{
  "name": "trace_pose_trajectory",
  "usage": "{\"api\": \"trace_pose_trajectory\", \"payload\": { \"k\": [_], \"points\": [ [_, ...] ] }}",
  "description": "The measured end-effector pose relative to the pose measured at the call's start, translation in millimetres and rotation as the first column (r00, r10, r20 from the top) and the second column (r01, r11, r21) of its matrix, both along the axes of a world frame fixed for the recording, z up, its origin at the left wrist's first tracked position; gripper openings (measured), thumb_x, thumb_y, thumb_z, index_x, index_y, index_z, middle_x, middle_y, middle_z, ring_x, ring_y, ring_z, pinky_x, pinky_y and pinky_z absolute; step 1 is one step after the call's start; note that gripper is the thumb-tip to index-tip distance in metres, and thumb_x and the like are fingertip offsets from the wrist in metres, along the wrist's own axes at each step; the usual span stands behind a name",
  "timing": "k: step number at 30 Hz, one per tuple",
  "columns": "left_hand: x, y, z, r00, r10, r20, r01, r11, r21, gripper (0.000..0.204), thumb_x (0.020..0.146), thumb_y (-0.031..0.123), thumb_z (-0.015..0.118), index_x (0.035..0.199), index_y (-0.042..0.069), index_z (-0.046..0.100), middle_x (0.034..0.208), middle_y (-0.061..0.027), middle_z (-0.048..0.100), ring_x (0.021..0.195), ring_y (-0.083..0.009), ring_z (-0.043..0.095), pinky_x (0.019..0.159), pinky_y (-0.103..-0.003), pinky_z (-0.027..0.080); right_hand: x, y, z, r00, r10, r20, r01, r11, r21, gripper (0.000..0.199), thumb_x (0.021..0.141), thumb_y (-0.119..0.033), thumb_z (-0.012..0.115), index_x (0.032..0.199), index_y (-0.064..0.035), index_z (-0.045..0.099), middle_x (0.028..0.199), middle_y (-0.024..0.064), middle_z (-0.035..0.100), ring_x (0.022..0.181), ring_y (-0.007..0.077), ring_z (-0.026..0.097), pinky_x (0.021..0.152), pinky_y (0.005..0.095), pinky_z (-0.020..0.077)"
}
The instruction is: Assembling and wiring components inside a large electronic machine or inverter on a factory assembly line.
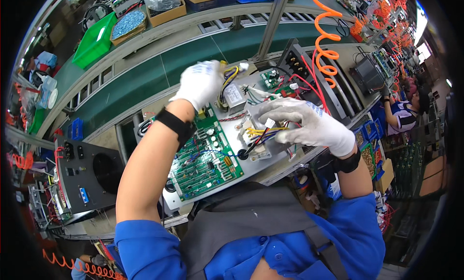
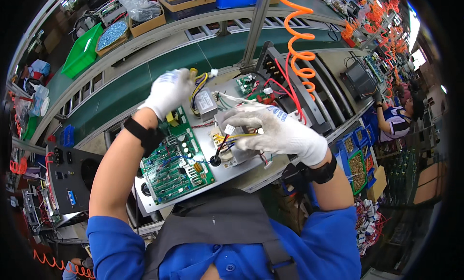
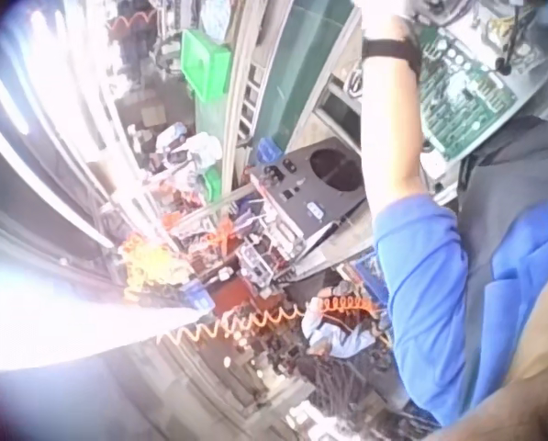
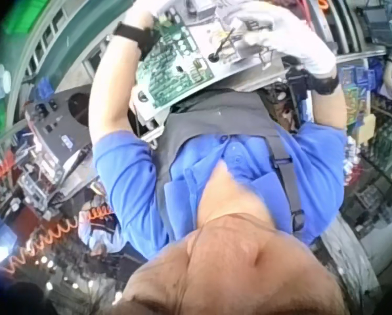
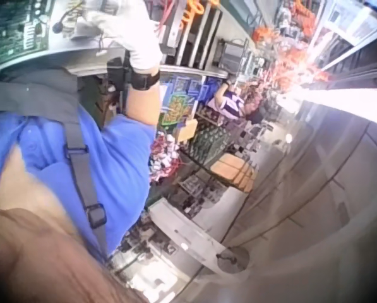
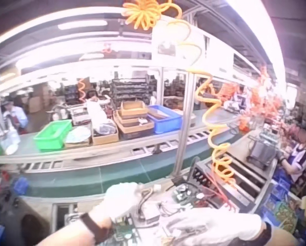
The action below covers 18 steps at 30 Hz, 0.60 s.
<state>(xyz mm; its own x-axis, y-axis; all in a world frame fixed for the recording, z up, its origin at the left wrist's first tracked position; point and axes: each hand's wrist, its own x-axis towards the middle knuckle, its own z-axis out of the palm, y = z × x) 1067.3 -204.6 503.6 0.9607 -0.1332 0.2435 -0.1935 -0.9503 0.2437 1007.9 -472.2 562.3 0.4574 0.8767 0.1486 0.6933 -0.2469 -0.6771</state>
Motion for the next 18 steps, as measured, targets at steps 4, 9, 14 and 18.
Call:
{"api": "trace_pose_trajectory", "payload": {
  "k": [4,9,14,18],
  "points": [
    [-46,47,2,0.983,0.063,0.173,-0.035,0.986,-0.162,0.021,0.087,0.023,0.055,0.089,0.003,0.061,0.085,-0.0193,0.064,0.084,-0.037,0.062,0.075,-0.045,0.049,-38,37,1,0.729,-0.212,-0.65,0.288,0.958,0.011,0.026,0.089,-0.011,0.059,0.111,0.0011,0.063,0.102,0.009,0.068,0.097,0.0159,0.062,0.088,0.0289,0.0466],
    [-162,47,10,0.997,-0.075,-0.018,0.073,0.992,-0.101,0.021,0.077,0.024,0.067,0.085,0.005,0.066,0.081,-0.0153,0.062,0.08,-0.0313,0.062,0.072,-0.04,0.048,-21,76,-8,0.863,-0.291,-0.412,0.353,0.932,0.081,0.03,0.098,-0.028,0.048,0.095,0.0003,0.055,0.081,0.0067,0.066,0.07,0.0122,0.059,0.066,0.0302,0.0491],
    [-212,37,-26,0.991,0.014,-0.13,-0.022,0.998,-0.059,0.023,0.076,0.024,0.069,0.087,0.004,0.067,0.091,-0.0135,0.061,0.087,-0.0322,0.059,0.079,-0.043,0.044,23,113,-30,0.857,-0.3,-0.419,0.311,0.949,-0.042,0.034,0.095,-0.029,0.055,0.092,0.0047,0.061,0.076,0.006,0.064,0.068,0.0139,0.058,0.066,0.0304,0.0471],
    [-216,38,-16,0.998,0.061,0.006,-0.056,0.939,-0.339,0.013,0.083,0.013,0.064,0.091,0.002,0.064,0.079,-0.0115,0.063,0.075,-0.0266,0.061,0.07,-0.038,0.047,33,128,-27,0.952,-0.298,-0.071,0.231,0.851,-0.471,0.028,0.085,-0.028,0.064,0.08,-0.0004,0.067,0.068,0.012,0.063,0.065,0.0189,0.062,0.062,0.0331,0.0472]
  ]
}}
